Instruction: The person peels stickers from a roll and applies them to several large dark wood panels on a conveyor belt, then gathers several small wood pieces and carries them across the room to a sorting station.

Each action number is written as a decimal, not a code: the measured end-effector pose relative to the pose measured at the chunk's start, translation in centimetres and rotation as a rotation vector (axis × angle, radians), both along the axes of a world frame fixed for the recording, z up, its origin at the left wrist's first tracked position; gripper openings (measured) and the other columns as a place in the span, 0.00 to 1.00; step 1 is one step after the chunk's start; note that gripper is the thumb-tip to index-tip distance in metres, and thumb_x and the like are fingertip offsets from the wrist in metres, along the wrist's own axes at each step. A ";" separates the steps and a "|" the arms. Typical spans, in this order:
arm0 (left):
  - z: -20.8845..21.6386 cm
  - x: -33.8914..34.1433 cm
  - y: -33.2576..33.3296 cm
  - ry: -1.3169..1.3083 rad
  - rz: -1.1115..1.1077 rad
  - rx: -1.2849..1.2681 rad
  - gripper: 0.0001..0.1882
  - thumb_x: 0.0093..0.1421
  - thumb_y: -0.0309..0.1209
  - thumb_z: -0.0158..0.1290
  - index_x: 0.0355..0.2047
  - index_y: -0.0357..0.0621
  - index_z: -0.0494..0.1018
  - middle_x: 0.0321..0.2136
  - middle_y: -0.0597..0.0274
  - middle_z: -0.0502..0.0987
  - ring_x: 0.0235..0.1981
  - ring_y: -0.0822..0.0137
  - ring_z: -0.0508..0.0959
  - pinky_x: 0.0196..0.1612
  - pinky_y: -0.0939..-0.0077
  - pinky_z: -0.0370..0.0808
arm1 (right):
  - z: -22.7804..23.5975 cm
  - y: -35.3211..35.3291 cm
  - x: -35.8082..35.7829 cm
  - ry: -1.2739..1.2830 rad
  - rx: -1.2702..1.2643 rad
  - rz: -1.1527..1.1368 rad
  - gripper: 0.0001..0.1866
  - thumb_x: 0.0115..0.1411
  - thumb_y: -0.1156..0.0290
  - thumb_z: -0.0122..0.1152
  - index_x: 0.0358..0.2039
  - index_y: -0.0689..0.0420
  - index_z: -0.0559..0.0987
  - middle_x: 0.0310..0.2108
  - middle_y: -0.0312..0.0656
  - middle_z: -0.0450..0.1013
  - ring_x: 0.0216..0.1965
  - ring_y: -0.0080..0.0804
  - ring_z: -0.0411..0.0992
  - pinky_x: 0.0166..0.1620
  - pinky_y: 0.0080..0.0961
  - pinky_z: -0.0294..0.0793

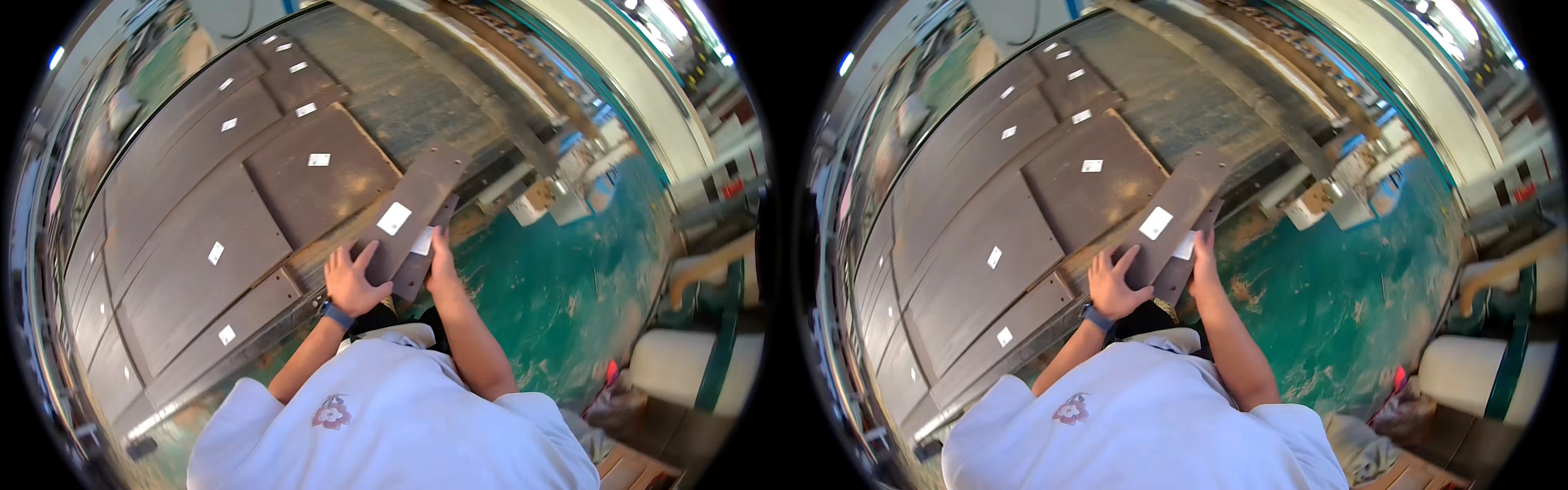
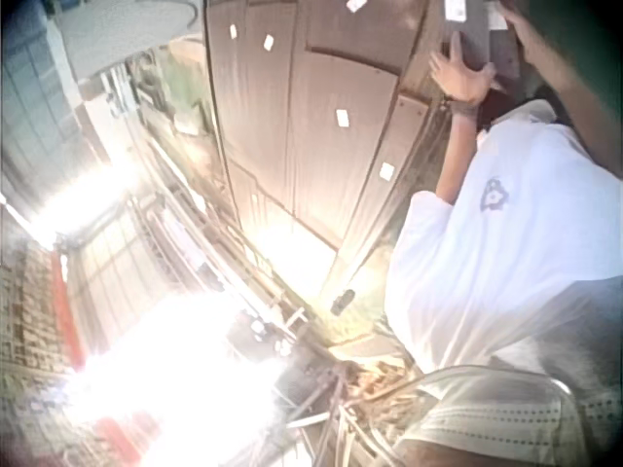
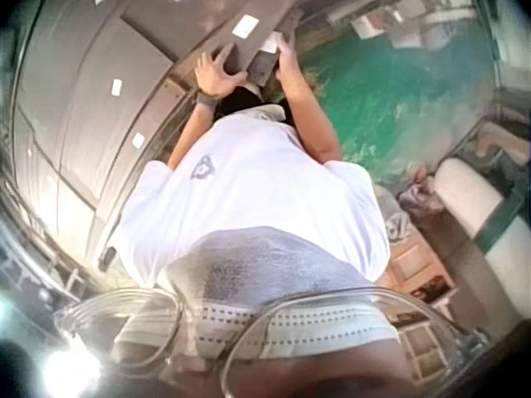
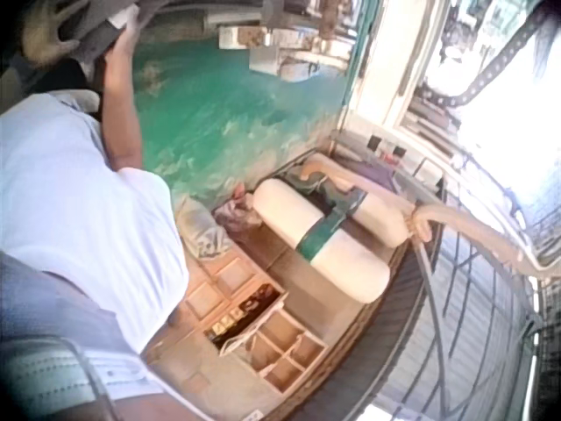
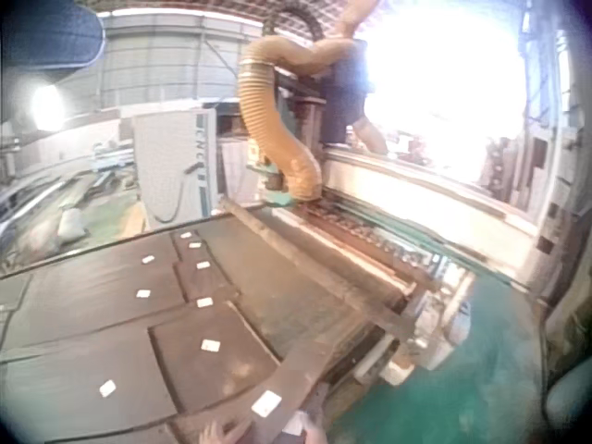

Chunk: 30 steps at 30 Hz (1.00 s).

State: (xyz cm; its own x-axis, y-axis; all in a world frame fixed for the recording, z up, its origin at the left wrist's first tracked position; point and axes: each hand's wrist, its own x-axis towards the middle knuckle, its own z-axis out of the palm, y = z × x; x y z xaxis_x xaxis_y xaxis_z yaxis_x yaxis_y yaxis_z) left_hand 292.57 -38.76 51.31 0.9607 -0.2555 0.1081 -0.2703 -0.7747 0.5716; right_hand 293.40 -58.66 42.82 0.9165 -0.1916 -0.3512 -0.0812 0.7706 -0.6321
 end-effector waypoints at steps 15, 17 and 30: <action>-4.8 8.3 -6.8 0.236 0.694 -0.584 0.49 0.51 0.54 0.60 0.66 0.48 0.52 0.61 0.43 0.58 0.62 0.52 0.58 0.61 0.59 0.59 | 0.3 -8.0 16.4 0.265 0.088 0.890 0.22 0.52 0.61 0.55 0.45 0.62 0.74 0.40 0.46 0.75 0.41 0.40 0.74 0.47 0.36 0.72; -6.3 8.1 -6.7 0.360 0.753 -1.167 0.45 0.58 0.48 0.55 0.68 0.51 0.43 0.63 0.51 0.55 0.64 0.60 0.56 0.62 0.62 0.58 | 1.0 -6.7 17.6 0.256 0.049 1.173 0.25 0.51 0.63 0.57 0.48 0.63 0.73 0.43 0.47 0.74 0.44 0.41 0.73 0.50 0.35 0.71; -6.8 -10.3 -1.4 -0.396 1.025 -1.926 0.25 0.57 0.41 0.48 0.49 0.35 0.69 0.45 0.44 0.75 0.46 0.50 0.76 0.53 0.54 0.71 | 5.9 15.0 6.7 -0.929 -0.918 1.719 0.60 0.43 0.47 0.66 0.67 0.60 0.43 0.63 0.68 0.46 0.65 0.60 0.48 0.66 0.39 0.49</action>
State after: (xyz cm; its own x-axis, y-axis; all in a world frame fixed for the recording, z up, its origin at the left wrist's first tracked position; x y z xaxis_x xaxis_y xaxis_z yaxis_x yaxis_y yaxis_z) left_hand 282.30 -40.17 44.52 0.5288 0.7947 -0.2982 -0.5199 0.5809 0.6262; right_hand 300.13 -43.63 48.73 0.1327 0.9818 -0.1359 0.2897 -0.1696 -0.9420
